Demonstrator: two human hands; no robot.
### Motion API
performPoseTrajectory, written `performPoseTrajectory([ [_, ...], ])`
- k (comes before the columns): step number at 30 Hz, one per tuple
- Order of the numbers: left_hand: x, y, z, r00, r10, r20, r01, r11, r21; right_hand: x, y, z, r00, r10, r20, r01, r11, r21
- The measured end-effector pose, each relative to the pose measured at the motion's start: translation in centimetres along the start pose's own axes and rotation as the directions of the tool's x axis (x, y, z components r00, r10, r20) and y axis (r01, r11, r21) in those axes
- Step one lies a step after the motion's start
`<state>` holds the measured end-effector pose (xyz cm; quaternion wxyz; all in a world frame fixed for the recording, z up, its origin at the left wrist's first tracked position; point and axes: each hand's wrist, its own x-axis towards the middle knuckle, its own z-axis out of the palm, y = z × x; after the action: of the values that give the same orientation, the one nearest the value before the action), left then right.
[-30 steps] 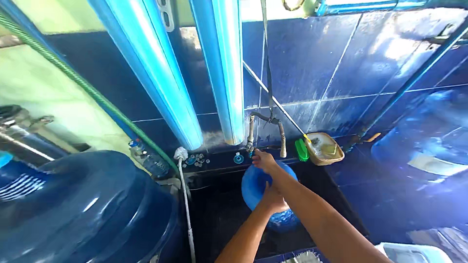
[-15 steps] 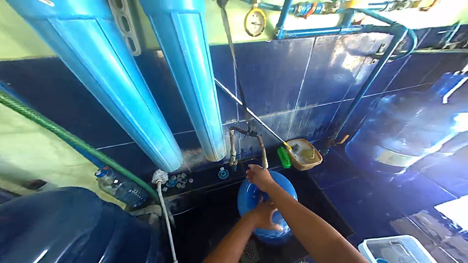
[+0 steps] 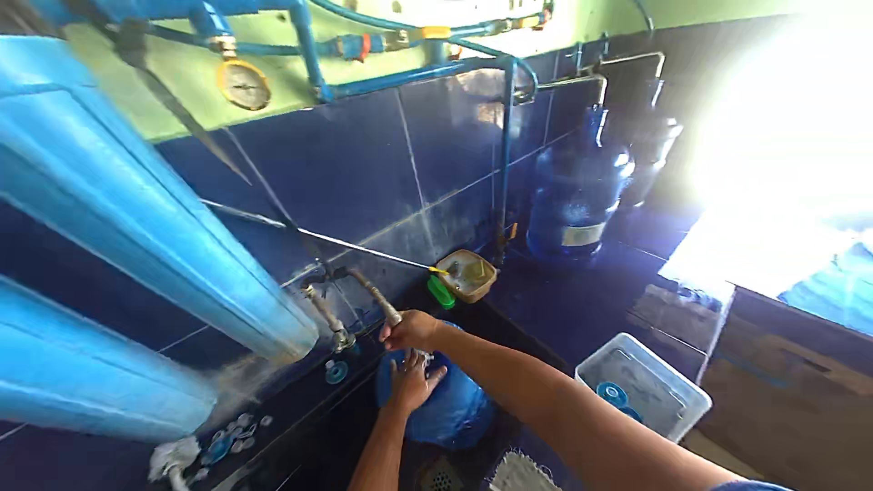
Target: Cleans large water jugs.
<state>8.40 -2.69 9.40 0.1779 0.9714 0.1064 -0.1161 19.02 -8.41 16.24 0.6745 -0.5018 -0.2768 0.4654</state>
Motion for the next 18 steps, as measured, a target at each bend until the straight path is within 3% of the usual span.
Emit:
performPoseTrajectory([
  [2, 1.2, 3.1, -0.1, 0.999, -0.044, -0.026, 0.045, 0.999, 0.03, 0.4, 1.1, 0.2, 0.983, 0.074, -0.165, -0.094, 0.988, -0.122],
  [3, 1.3, 4.7, 0.0, 1.0, 0.021, -0.005, -0.02, 0.999, 0.047, 0.6, 1.8, -0.3, 0.969, 0.085, -0.232, -0.149, 0.95, -0.275],
  [4, 1.1, 5.6, 0.2, 0.994, 0.111, 0.017, -0.111, 0.994, 0.022, 0.3, 2.5, -1.2, 0.967, 0.079, -0.243, -0.195, 0.844, -0.501],
  [6, -0.9, 5.3, 0.2, 0.951, 0.283, 0.127, -0.287, 0.958, 0.012, -1.5, 2.6, -3.0, 0.98, 0.161, -0.117, -0.171, 0.378, -0.91],
  [7, -2.3, 4.0, -0.3, 0.924, 0.333, 0.187, -0.343, 0.939, 0.019, -2.7, 2.6, -3.7, 0.973, 0.224, -0.053, -0.094, 0.175, -0.98],
  [8, -3.6, 2.2, -0.7, 0.915, 0.35, 0.199, -0.363, 0.931, 0.033, -4.1, 2.5, -4.4, 0.966, 0.259, 0.003, -0.014, 0.063, -0.998],
  [10, -5.2, -2.2, -1.8, 0.946, 0.3, 0.125, -0.305, 0.952, 0.022, -7.0, 2.4, -5.8, 0.948, 0.286, 0.137, 0.136, 0.024, -0.99],
  [12, -4.8, -6.2, -1.5, 0.968, 0.231, -0.096, -0.246, 0.948, -0.2, -9.6, 2.5, -7.4, 0.902, 0.296, 0.314, 0.308, 0.07, -0.949],
  [13, -4.1, -7.4, -0.3, 0.962, 0.153, -0.227, -0.237, 0.879, -0.413, -10.4, 2.7, -7.9, 0.881, 0.305, 0.361, 0.357, 0.071, -0.931],
  [14, -3.4, -7.4, 1.3, 0.941, 0.017, -0.338, -0.246, 0.72, -0.649, -10.6, 3.3, -8.1, 0.881, 0.286, 0.376, 0.377, 0.053, -0.925],
  [15, -2.5, -6.4, 3.3, 0.905, -0.156, -0.395, -0.279, 0.481, -0.831, -10.6, 4.0, -7.8, 0.908, 0.246, 0.34, 0.338, 0.052, -0.94],
  [17, -0.6, -3.1, 7.3, 0.814, -0.465, -0.348, -0.362, 0.061, -0.93, -9.7, 5.4, -5.1, 0.982, 0.172, 0.083, 0.069, 0.087, -0.994],
  [18, 0.1, -1.4, 9.6, 0.768, -0.569, -0.294, -0.385, -0.043, -0.922, -9.0, 5.9, -3.2, 0.987, 0.14, -0.084, -0.1, 0.11, -0.989],
])
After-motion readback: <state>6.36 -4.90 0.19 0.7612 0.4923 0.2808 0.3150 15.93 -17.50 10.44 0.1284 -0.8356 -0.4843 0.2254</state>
